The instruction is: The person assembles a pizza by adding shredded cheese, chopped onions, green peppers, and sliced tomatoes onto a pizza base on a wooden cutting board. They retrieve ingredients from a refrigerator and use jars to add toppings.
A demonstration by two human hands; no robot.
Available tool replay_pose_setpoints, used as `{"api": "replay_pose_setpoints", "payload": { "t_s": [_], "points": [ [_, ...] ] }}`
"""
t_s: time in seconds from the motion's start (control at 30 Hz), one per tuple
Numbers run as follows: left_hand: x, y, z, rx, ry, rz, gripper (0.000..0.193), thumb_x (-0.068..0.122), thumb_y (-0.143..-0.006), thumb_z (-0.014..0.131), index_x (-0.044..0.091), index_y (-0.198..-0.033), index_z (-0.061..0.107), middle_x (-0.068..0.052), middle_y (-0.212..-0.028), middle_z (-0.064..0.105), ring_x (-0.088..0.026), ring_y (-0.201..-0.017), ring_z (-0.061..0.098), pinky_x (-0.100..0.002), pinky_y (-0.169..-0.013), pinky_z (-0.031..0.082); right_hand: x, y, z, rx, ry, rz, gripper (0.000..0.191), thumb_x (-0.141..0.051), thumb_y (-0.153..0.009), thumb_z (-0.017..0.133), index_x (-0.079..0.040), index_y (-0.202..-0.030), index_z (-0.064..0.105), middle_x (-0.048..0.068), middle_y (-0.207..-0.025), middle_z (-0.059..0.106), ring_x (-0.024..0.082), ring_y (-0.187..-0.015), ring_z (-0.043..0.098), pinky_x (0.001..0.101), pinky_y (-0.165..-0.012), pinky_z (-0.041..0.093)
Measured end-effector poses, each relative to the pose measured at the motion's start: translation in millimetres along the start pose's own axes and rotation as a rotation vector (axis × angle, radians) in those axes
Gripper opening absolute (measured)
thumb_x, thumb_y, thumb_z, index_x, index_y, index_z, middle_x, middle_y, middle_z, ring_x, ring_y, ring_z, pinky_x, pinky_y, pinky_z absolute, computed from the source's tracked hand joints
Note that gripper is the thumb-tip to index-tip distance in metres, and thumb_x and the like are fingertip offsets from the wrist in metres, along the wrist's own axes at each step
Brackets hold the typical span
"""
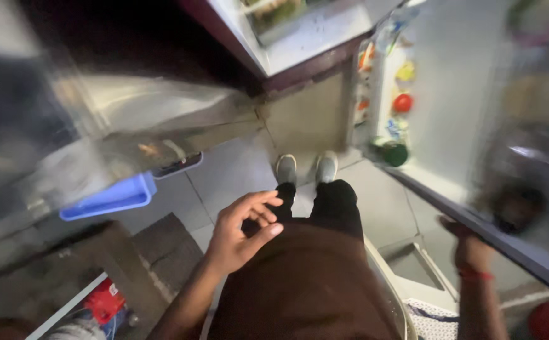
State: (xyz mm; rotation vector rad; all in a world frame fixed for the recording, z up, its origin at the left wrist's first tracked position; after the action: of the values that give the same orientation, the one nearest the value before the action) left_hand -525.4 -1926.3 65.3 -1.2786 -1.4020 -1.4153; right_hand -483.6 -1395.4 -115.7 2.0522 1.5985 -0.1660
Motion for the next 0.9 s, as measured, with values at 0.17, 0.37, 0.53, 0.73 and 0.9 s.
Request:
{"api": "replay_pose_setpoints", "payload": {
  "t_s": [0.17, 0.37, 0.53, 0.73, 0.9],
  "points": [
    [-88.4, -71.2, 37.7, -0.133, 0.08, -0.177, 0.053, 0.019, -0.092, 0.078, 0.003, -0.139, 0.059, -0.01, -0.122, 0.072, -0.015, -0.096, 0.072, -0.028, -0.084, 0.063, 82.6, -3.8, 13.4, 0.159, -1.024, 0.269, 0.018, -0.029, -0.116, 0.062, -0.015, -0.126, 0.063, 0.009, -0.133, 0.064, 0.023, -0.116, 0.069, 0.0404, -0.096, 0.063],
    [-158.0, -153.2, 50.5, -0.001, 0.251, -0.288, 0.052, 0.022, -0.097, 0.076, 0.003, -0.141, 0.056, -0.009, -0.125, 0.071, -0.015, -0.103, 0.07, -0.03, -0.092, 0.061, 9.5, -12.5, 168.4, -0.056, -1.013, 0.326, 0.053, -0.018, -0.102, 0.057, -0.002, -0.151, 0.046, 0.011, -0.144, 0.057, 0.027, -0.122, 0.063, 0.0396, -0.101, 0.058],
    [-178.3, -221.0, 40.0, 0.21, 0.575, -0.209, 0.045, 0.016, -0.104, 0.07, -0.001, -0.142, 0.052, -0.014, -0.128, 0.067, -0.018, -0.106, 0.068, -0.033, -0.096, 0.058, -131.0, -110.1, 243.2, -0.201, -0.763, 0.043, 0.053, 0.004, -0.089, 0.074, -0.001, -0.139, 0.056, 0.013, -0.14, 0.059, 0.023, -0.126, 0.062, 0.0368, -0.102, 0.055],
    [-206.3, -217.4, 64.6, 0.296, 0.62, -0.286, 0.045, 0.009, -0.102, 0.065, -0.003, -0.141, 0.047, -0.018, -0.122, 0.067, -0.02, -0.101, 0.068, -0.033, -0.091, 0.058, -283.0, -281.7, 204.6, -0.105, -1.148, -0.314, 0.025, 0.007, -0.108, 0.067, 0.001, -0.131, 0.059, 0.013, -0.124, 0.069, 0.019, -0.109, 0.071, 0.0317, -0.099, 0.06],
    [-236.7, -168.9, 83.4, 0.275, 0.6, -0.529, 0.046, 0.01, -0.095, 0.067, -0.003, -0.135, 0.049, -0.018, -0.118, 0.067, -0.02, -0.099, 0.069, -0.035, -0.087, 0.06, -384.8, -363.5, 133.2, -0.16, -1.265, -0.632, 0.008, -0.004, -0.111, 0.063, 0.0, -0.115, 0.059, 0.012, -0.109, 0.071, 0.017, -0.091, 0.075, 0.0315, -0.082, 0.064]
  ]
}}
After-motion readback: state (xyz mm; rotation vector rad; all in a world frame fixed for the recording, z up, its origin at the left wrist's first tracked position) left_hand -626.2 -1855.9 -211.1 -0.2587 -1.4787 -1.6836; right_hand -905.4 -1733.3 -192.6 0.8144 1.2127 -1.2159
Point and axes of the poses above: each hand's wrist, its own y-axis away from the middle knuckle, its own z-axis out of the palm, x = y × z, the point moved 3 cm from there along -y, towards the middle knuckle
